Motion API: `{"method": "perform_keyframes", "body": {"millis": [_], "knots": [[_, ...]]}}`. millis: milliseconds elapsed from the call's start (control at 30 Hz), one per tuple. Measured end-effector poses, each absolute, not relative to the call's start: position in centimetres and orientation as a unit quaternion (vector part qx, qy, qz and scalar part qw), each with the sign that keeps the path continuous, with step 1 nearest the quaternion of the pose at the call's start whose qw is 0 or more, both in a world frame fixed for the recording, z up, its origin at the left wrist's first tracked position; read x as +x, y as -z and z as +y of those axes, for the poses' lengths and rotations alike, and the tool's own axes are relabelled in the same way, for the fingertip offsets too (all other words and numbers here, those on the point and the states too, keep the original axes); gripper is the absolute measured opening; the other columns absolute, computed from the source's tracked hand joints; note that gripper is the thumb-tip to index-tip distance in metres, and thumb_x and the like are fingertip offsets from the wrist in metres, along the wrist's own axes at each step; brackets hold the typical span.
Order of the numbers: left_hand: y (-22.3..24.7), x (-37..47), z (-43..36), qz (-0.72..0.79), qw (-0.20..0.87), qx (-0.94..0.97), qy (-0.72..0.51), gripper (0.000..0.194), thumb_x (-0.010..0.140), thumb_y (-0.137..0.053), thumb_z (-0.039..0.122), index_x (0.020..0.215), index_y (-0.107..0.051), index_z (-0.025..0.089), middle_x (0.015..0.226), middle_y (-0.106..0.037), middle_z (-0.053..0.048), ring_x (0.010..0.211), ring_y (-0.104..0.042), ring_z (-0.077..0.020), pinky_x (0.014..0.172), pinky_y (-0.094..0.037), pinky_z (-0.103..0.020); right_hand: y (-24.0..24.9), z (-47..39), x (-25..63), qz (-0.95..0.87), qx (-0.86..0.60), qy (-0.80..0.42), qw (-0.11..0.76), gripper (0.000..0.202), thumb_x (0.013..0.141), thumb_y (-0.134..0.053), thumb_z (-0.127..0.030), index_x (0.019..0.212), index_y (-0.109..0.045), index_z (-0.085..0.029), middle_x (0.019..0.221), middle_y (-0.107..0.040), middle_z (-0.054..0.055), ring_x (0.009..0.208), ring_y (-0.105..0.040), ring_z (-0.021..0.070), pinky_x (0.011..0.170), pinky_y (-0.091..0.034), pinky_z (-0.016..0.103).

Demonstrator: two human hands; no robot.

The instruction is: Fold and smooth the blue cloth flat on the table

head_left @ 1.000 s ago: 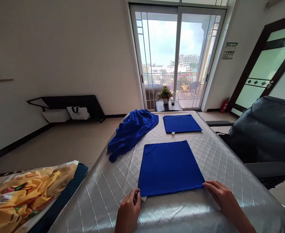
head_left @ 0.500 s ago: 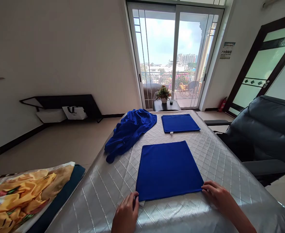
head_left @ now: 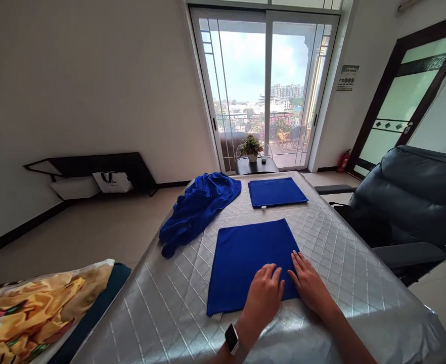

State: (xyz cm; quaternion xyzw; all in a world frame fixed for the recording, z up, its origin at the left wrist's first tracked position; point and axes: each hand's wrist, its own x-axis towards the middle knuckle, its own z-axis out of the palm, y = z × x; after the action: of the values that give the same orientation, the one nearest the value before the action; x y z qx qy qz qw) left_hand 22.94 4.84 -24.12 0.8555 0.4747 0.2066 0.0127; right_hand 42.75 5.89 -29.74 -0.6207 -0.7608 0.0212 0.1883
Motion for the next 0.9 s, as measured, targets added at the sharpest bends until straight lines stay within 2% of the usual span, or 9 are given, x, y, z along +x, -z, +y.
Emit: {"method": "perform_keyframes", "body": {"millis": [167, 300, 567, 900], "knots": [[27.1, 27.1, 6.3, 0.419, -0.022, 0.889, -0.184, 0.057, 0.106, -0.033, 0.045, 0.157, -0.037, 0.018, 0.158, -0.048, -0.009, 0.150, -0.038, -0.0233, 0.121, -0.038, -0.045, 32.4, 5.8, 42.7, -0.779, -0.612, 0.008, 0.138, 0.056, 0.102, -0.032, -0.025, 0.157, -0.040, -0.016, 0.165, -0.031, 0.010, 0.154, -0.024, 0.0257, 0.125, -0.028, 0.046], [28.8, 26.9, 6.4, 0.436, -0.031, 0.881, -0.180, 0.062, 0.107, -0.029, 0.045, 0.162, -0.023, 0.017, 0.163, -0.041, -0.009, 0.152, -0.033, -0.0230, 0.121, -0.038, -0.045, 32.3, 5.7, 42.8, -0.778, -0.614, 0.000, 0.134, 0.055, 0.104, -0.032, -0.030, 0.157, -0.041, -0.018, 0.166, -0.029, 0.008, 0.155, -0.022, 0.0264, 0.125, -0.026, 0.047], [29.5, 27.1, 6.1, 0.458, -0.038, 0.868, -0.188, 0.062, 0.106, -0.028, 0.049, 0.158, -0.034, 0.014, 0.163, -0.041, -0.008, 0.152, -0.033, -0.0220, 0.124, -0.034, -0.043, 32.0, 5.3, 42.4, -0.758, -0.640, -0.023, 0.127, 0.060, 0.107, -0.022, -0.042, 0.159, -0.035, -0.013, 0.167, -0.024, 0.011, 0.156, -0.018, 0.0243, 0.126, -0.022, 0.048], [29.1, 27.0, 5.8, 0.480, -0.019, 0.859, -0.178, 0.065, 0.105, -0.030, 0.052, 0.157, -0.036, 0.013, 0.163, -0.039, -0.011, 0.152, -0.033, -0.0257, 0.123, -0.037, -0.046, 31.3, 5.2, 42.3, -0.752, -0.645, -0.040, 0.127, 0.063, 0.107, -0.023, -0.044, 0.160, -0.032, -0.011, 0.167, -0.022, 0.009, 0.156, -0.018, 0.0239, 0.127, -0.021, 0.046]]}}
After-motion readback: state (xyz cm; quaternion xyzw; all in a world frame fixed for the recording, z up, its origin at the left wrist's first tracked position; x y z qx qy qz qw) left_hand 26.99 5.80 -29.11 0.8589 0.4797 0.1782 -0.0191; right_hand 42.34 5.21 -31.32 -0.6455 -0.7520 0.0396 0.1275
